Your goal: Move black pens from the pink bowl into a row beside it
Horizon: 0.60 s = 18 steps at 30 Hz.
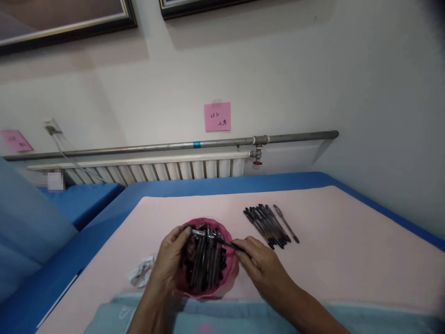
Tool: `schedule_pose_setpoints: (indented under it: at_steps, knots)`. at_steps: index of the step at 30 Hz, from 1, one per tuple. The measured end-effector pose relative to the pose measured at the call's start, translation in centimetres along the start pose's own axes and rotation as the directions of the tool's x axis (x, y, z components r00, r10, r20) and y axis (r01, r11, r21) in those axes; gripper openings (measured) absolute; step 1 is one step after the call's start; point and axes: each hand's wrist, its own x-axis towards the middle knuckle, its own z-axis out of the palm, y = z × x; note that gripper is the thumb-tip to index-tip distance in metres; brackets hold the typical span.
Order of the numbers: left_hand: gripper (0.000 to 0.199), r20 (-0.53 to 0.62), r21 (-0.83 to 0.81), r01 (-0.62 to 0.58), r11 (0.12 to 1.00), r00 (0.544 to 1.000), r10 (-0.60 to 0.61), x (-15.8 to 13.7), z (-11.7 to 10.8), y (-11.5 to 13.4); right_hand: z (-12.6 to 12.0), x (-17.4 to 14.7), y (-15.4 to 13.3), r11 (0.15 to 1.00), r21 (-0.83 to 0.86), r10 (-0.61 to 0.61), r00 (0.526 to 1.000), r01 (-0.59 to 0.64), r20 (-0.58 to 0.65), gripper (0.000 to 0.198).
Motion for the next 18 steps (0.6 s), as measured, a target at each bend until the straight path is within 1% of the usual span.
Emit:
schedule_pose_setpoints:
  at_steps: [3, 6, 12, 18]
  knots:
    - [0.025, -0.012, 0.003, -0.024, 1.0, 1.0, 0.025, 0.2, -0.7, 0.5, -0.2, 0.0, 0.4, 1.0, -0.019, 0.008, 0.999, -0.009, -0.031, 0.022]
    - [0.024, -0.008, 0.022, -0.019, 1.0, 1.0, 0.019, 0.2, -0.6, 0.3, -0.2, 0.0, 0.4, 0.999, -0.033, -0.009, 0.999, 0.007, -0.05, 0.022]
    - [0.023, 0.017, 0.034, 0.012, 0.999, 1.0, -0.013, -0.1, 0.2, -0.3, -0.3, -0.2, 0.0, 1.0, -0.026, -0.012, 0.999, 0.011, -0.034, 0.023]
    - [0.023, 0.007, 0.024, 0.014, 1.0, 1.0, -0.015, -0.3, 0.5, -0.3, -0.2, -0.3, 0.0, 1.0, -0.03, 0.004, 1.0, -0.004, -0.008, 0.024]
